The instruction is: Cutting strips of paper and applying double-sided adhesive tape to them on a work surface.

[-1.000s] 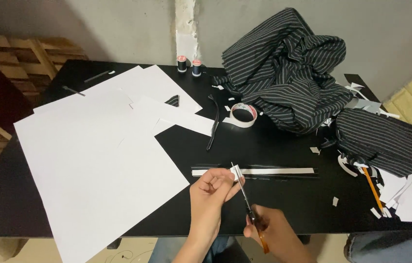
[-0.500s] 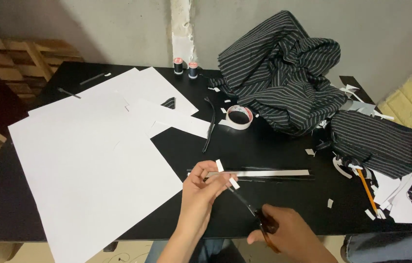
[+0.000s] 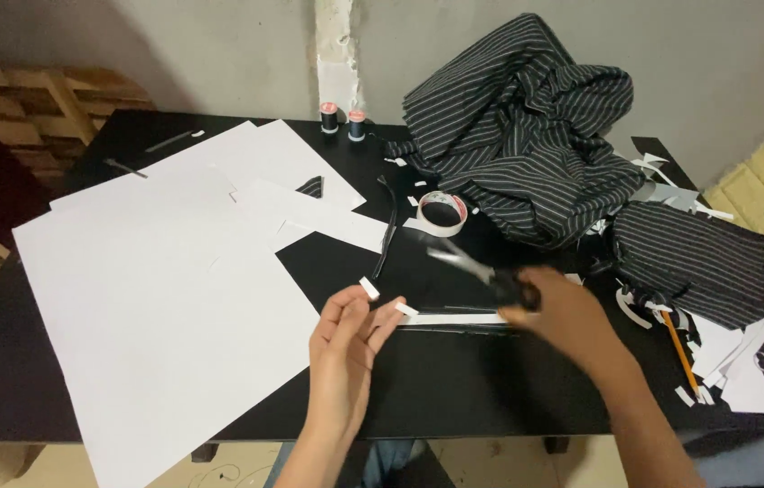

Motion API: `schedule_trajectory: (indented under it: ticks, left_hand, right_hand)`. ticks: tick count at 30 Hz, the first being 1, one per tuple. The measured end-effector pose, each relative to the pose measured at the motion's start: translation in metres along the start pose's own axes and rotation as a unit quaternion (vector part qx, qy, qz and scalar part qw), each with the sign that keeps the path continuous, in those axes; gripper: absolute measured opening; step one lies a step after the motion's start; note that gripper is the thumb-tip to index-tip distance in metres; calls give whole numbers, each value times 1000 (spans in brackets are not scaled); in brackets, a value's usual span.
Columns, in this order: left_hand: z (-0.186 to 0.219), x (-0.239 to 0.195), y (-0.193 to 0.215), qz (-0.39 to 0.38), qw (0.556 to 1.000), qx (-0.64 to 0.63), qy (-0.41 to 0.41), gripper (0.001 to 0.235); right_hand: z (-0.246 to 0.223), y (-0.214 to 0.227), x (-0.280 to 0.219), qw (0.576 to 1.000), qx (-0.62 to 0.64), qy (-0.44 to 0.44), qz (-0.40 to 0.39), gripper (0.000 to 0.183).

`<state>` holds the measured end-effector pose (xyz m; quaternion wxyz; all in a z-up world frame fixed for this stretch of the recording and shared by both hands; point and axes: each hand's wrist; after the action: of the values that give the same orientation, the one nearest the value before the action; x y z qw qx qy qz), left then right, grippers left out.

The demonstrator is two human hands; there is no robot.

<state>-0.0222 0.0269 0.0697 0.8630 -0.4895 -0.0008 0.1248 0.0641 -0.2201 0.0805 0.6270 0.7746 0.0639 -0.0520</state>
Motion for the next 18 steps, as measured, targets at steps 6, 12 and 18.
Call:
schedule_trajectory:
  ticks: [6,12,18]
  left_hand:
    - [-6,-12,-6,-33,999,-10,25,16]
    - [-29,-4,4,-24,1000,4,13,22]
    - [-71,-3,12,-45,999,11,20,25]
  right_hand:
    - [15,-36,88,995,37,87,22,56]
    - [-22,-27,12,912,236,251,220,20]
    - [-28,-44,-55,845,530,70,22,12]
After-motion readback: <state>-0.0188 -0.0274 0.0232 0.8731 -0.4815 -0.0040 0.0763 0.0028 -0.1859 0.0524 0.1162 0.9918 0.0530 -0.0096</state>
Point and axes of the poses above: each hand's wrist, its own x-axis towards the middle knuckle, its own y-axis out of the back of the hand, z = x × y, and after that the axes turned 8 degrees about -x, right-handed
